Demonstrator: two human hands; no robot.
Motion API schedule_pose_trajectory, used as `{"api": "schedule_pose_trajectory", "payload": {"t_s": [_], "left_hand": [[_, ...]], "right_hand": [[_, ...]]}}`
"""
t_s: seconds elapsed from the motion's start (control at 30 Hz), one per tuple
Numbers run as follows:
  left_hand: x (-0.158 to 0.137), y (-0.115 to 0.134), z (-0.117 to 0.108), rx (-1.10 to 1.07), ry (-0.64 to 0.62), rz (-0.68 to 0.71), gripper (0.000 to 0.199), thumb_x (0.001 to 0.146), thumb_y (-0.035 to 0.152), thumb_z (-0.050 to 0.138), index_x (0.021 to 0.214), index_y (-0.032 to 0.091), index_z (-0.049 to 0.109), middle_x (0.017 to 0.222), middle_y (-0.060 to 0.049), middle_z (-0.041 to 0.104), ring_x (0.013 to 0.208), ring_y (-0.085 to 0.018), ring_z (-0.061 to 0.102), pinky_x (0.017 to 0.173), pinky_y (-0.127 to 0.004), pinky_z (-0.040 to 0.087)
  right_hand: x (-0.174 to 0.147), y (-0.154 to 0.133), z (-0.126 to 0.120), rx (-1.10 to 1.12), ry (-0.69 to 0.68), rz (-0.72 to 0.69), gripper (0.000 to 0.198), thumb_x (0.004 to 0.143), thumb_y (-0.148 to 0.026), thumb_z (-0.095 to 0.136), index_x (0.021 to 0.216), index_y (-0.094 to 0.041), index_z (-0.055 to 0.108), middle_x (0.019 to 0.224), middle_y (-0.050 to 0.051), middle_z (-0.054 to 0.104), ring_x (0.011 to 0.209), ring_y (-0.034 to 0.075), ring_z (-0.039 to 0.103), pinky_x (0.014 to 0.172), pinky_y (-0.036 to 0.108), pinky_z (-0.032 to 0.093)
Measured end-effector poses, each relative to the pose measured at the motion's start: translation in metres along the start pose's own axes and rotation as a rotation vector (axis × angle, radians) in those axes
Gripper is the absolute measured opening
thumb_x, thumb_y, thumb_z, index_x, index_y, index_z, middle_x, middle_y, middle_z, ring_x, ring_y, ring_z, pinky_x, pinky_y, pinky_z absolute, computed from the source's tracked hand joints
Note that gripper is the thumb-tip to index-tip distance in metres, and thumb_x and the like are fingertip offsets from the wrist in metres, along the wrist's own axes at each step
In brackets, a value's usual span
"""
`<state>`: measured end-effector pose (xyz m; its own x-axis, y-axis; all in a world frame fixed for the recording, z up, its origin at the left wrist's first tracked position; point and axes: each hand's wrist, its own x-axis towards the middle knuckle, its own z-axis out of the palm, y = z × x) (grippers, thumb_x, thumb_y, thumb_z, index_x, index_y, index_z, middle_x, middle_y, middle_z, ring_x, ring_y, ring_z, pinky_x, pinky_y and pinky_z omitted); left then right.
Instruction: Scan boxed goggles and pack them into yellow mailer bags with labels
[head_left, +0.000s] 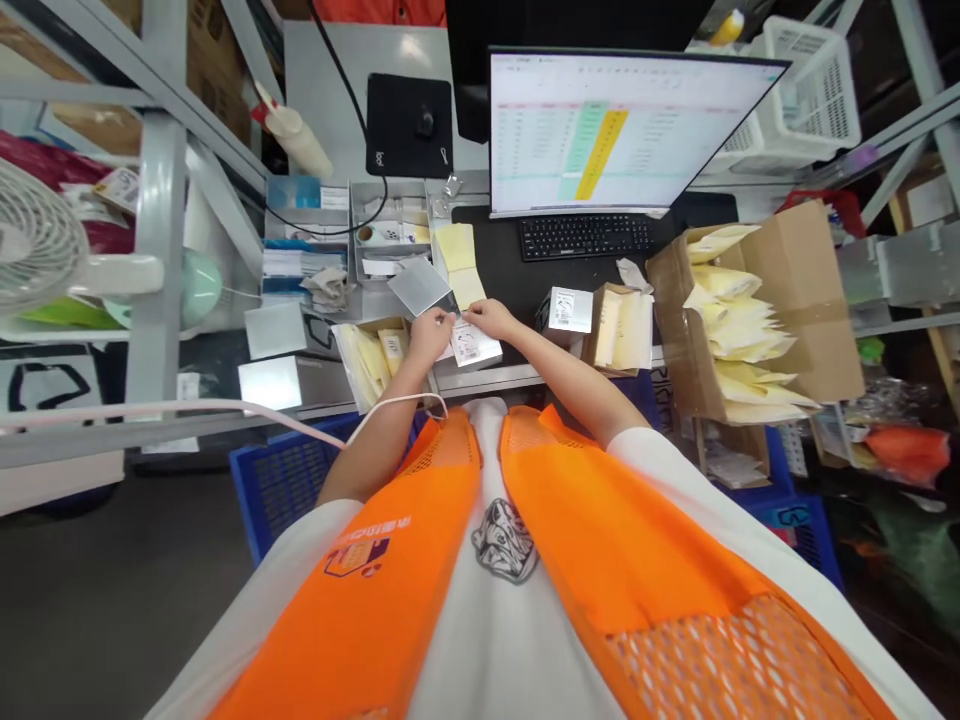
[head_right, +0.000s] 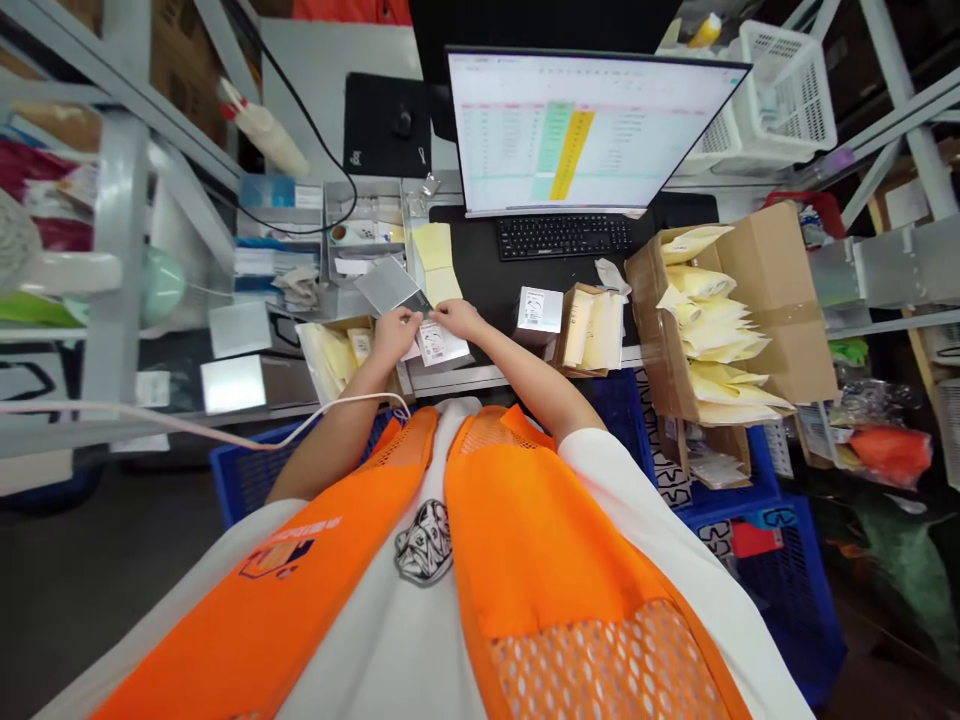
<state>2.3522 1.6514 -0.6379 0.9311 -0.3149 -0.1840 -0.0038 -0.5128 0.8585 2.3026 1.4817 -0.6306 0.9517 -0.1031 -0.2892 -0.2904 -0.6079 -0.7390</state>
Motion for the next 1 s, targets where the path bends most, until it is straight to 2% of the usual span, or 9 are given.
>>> {"api": "schedule_pose_trajectory", "payload": {"t_s": [0.13, 0.23, 0.33, 0.4, 0.53, 0.63, 0.7, 0.8, 1.0], "left_hand": [[-0.028, 0.026, -0.010, -0.631, 0.074, -0.060, 0.015, 0.086, 0.037, 0.051, 0.089, 0.023, 0.054, 0.064, 0.003, 0.042, 0.057, -0.014, 0.046, 0.060, -0.026, 0.044], [-0.054, 0.050, -0.008, -0.826, 0.039, 0.092, 0.025, 0.084, 0.046, 0.043, 0.095, 0.025, 0.049, 0.075, -0.001, 0.046, 0.066, -0.017, 0.054, 0.066, -0.030, 0.050], [-0.076, 0.067, 0.009, -0.652, -0.019, 0.298, 0.037, 0.083, 0.053, 0.041, 0.106, 0.025, 0.052, 0.099, -0.009, 0.059, 0.093, -0.023, 0.064, 0.085, -0.037, 0.054], [-0.087, 0.070, 0.026, -0.469, -0.141, 0.377, 0.049, 0.084, 0.058, 0.045, 0.117, 0.024, 0.056, 0.110, -0.011, 0.061, 0.102, -0.025, 0.064, 0.091, -0.039, 0.053], [-0.097, 0.069, 0.062, -0.369, -0.533, 0.347, 0.070, 0.094, 0.071, 0.032, 0.133, 0.021, 0.061, 0.106, -0.011, 0.063, 0.092, -0.024, 0.062, 0.082, -0.036, 0.053], [-0.107, 0.077, 0.092, -0.335, -0.785, 0.410, 0.085, 0.099, 0.072, 0.010, 0.124, 0.020, 0.072, 0.105, -0.012, 0.063, 0.089, -0.022, 0.061, 0.079, -0.036, 0.052], [-0.116, 0.087, 0.114, -0.221, -0.894, 0.522, 0.073, 0.100, 0.071, 0.028, 0.116, 0.019, 0.077, 0.107, -0.012, 0.062, 0.092, -0.022, 0.061, 0.082, -0.036, 0.052], [-0.131, 0.105, 0.147, -0.070, -0.915, 0.650, 0.044, 0.094, 0.053, 0.059, 0.117, 0.020, 0.078, 0.107, -0.010, 0.063, 0.098, -0.022, 0.061, 0.085, -0.034, 0.052], [-0.151, 0.136, 0.204, -0.002, -0.805, 0.738, 0.030, 0.090, 0.038, 0.066, 0.113, 0.021, 0.076, 0.092, -0.005, 0.066, 0.085, -0.019, 0.062, 0.083, -0.034, 0.052]], "right_hand": [[-0.056, -0.020, 0.002, 0.210, 0.270, -0.027, 0.038, 0.104, -0.044, 0.045, 0.105, -0.016, 0.070, 0.123, 0.012, 0.071, 0.120, 0.023, 0.059, 0.107, 0.041, 0.043], [-0.109, -0.033, 0.008, 0.718, 0.022, 0.044, 0.055, 0.097, -0.067, 0.047, 0.106, -0.017, 0.066, 0.099, 0.010, 0.075, 0.089, 0.020, 0.069, 0.080, 0.032, 0.054], [-0.148, -0.038, 0.011, 1.094, -0.167, 0.090, 0.060, 0.075, -0.074, 0.073, 0.092, -0.018, 0.062, 0.075, 0.004, 0.070, 0.062, 0.016, 0.064, 0.060, 0.027, 0.050], [-0.165, -0.033, 0.007, 1.193, -0.007, 0.095, 0.055, 0.065, -0.065, 0.085, 0.084, -0.019, 0.059, 0.067, -0.001, 0.065, 0.056, 0.012, 0.059, 0.056, 0.024, 0.049], [-0.196, -0.005, -0.011, 1.135, 0.316, 0.186, 0.040, 0.073, -0.052, 0.081, 0.081, -0.019, 0.060, 0.057, -0.005, 0.061, 0.048, 0.010, 0.054, 0.051, 0.022, 0.045], [-0.227, 0.021, -0.017, 1.103, 0.496, 0.332, 0.026, 0.079, -0.041, 0.075, 0.080, -0.019, 0.061, 0.052, -0.005, 0.060, 0.045, 0.011, 0.053, 0.049, 0.022, 0.042], [-0.248, 0.035, -0.016, 1.158, 0.615, 0.370, 0.021, 0.082, -0.037, 0.070, 0.079, -0.018, 0.061, 0.053, -0.004, 0.061, 0.047, 0.010, 0.054, 0.051, 0.022, 0.042], [-0.274, 0.052, -0.016, 1.333, 0.712, 0.332, 0.025, 0.087, -0.040, 0.064, 0.079, -0.017, 0.064, 0.060, 0.000, 0.066, 0.054, 0.011, 0.060, 0.057, 0.022, 0.045], [-0.310, 0.093, -0.040, 1.373, 0.790, 0.251, 0.043, 0.083, -0.060, 0.072, 0.082, -0.017, 0.067, 0.067, 0.002, 0.068, 0.062, 0.014, 0.062, 0.062, 0.025, 0.049]]}}
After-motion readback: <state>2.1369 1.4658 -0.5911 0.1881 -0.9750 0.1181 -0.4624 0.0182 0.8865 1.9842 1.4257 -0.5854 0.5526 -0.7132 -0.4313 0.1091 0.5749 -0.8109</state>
